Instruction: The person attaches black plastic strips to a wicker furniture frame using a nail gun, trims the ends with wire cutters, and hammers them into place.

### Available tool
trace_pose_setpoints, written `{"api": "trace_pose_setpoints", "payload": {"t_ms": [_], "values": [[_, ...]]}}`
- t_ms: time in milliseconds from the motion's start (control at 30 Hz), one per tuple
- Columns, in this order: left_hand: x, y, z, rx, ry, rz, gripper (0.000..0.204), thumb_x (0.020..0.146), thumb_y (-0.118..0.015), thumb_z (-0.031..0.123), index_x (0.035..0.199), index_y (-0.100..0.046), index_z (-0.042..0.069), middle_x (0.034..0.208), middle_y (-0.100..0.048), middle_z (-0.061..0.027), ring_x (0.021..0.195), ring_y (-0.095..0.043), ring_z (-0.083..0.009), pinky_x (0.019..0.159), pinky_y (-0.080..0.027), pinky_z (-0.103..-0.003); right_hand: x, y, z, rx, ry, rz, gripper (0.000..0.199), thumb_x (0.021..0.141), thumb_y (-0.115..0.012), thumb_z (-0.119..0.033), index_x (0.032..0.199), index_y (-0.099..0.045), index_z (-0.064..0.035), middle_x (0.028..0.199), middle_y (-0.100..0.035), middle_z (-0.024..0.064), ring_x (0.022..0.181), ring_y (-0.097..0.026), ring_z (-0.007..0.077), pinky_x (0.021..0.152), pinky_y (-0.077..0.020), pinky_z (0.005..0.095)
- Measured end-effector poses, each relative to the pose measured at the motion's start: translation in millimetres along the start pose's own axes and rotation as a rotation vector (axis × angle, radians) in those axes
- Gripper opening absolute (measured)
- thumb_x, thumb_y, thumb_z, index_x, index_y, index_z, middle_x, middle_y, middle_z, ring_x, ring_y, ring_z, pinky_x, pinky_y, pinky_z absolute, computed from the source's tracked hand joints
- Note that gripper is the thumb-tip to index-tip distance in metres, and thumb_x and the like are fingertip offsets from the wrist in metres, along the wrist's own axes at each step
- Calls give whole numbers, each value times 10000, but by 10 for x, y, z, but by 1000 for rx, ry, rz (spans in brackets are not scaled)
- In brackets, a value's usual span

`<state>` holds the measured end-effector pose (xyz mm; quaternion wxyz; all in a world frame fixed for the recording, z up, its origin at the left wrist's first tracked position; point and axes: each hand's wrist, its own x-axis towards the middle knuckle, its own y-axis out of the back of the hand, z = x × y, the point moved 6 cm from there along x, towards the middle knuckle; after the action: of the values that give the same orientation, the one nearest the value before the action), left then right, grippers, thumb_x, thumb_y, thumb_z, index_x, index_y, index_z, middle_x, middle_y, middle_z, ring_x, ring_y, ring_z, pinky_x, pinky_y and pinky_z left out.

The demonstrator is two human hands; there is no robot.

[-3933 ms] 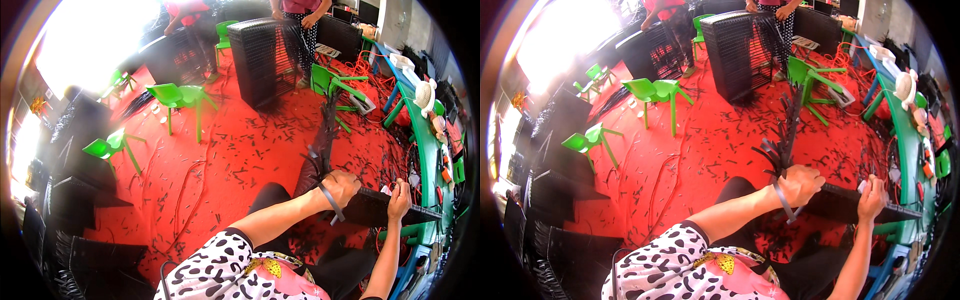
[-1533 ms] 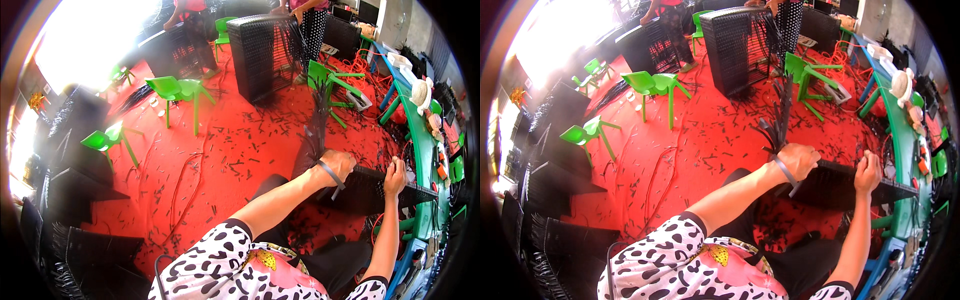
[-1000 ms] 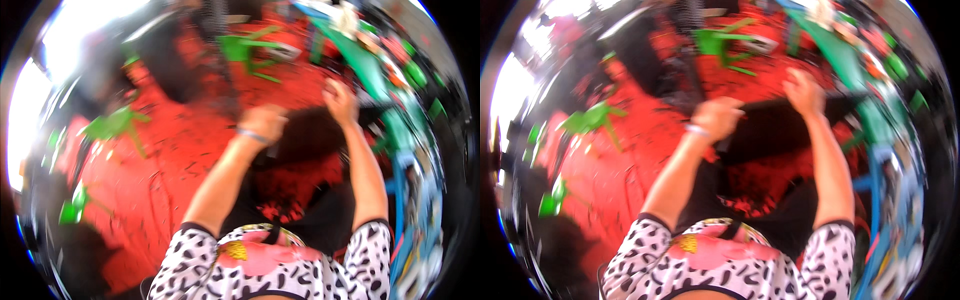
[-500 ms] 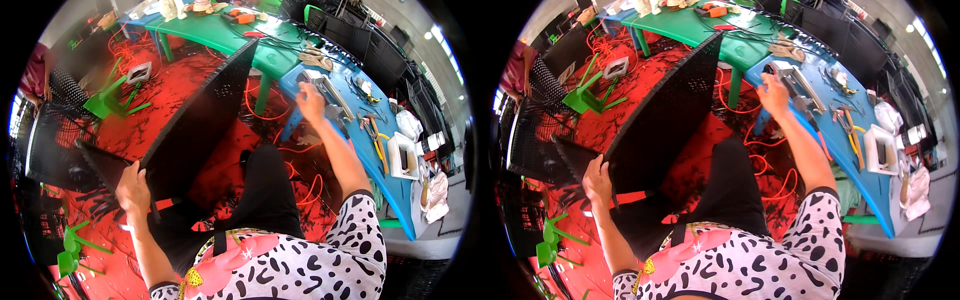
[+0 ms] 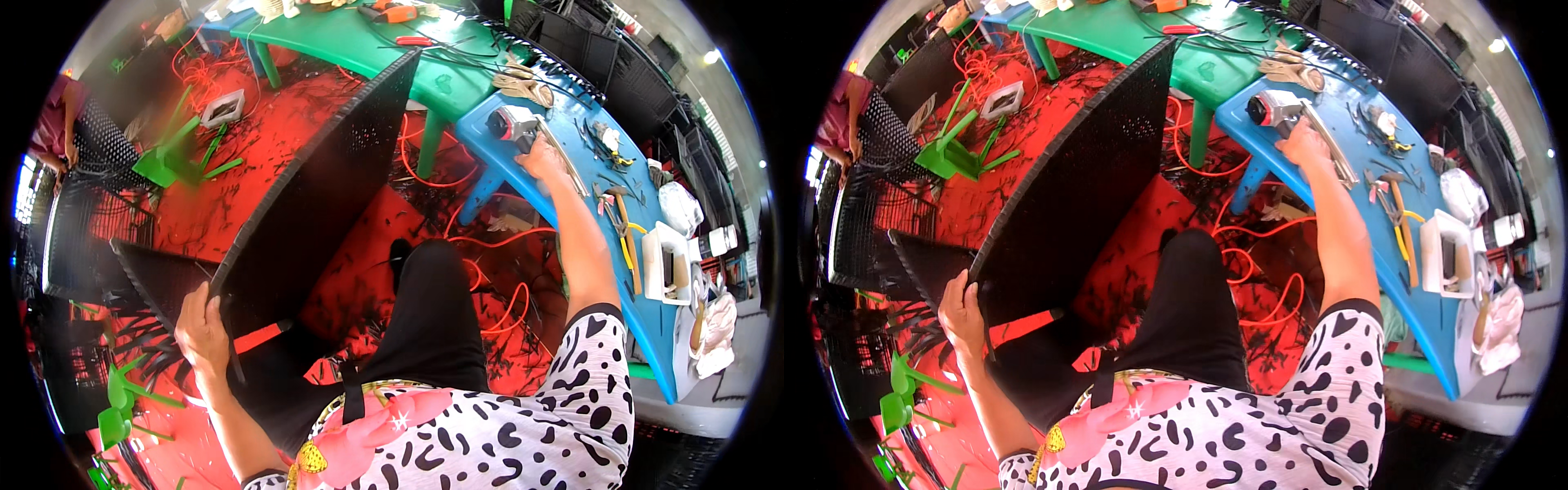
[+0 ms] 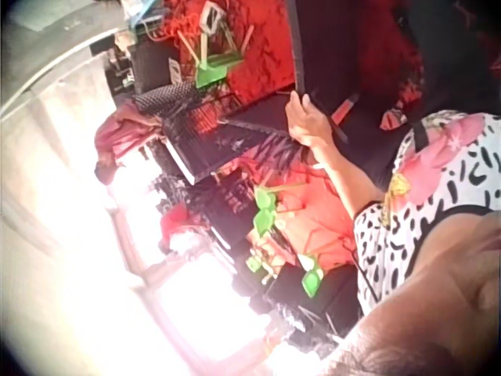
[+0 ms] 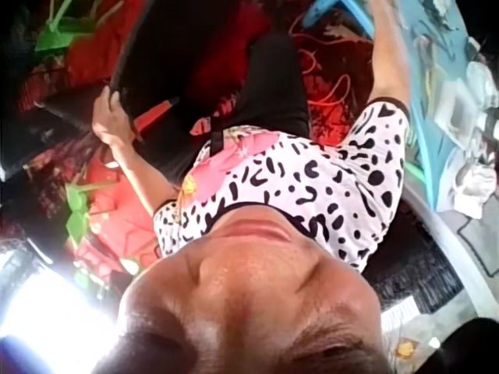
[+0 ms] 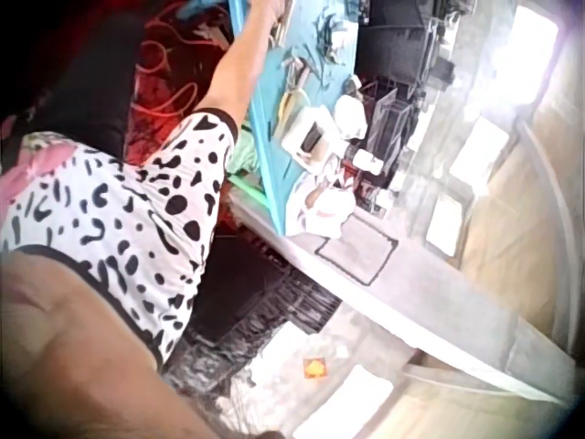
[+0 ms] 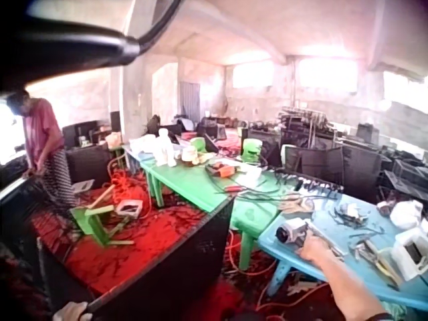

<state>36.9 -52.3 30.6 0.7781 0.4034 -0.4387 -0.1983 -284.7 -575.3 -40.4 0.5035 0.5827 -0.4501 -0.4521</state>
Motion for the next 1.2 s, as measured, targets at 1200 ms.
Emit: {"api": "trace_pose_setpoints", "payload": {"t_ms": [1200], "values": [[-59,-3,59,-90,57,28,221,746,-648,90,953,-620,16,812,-606,-139,757,-592,-341,647,-483,-384,-97,15,-101,-84,26,66,505,752,-643,-311,1147,-543,-14,1161,-555,262,1130,-510,389,947,-410,442]]}}
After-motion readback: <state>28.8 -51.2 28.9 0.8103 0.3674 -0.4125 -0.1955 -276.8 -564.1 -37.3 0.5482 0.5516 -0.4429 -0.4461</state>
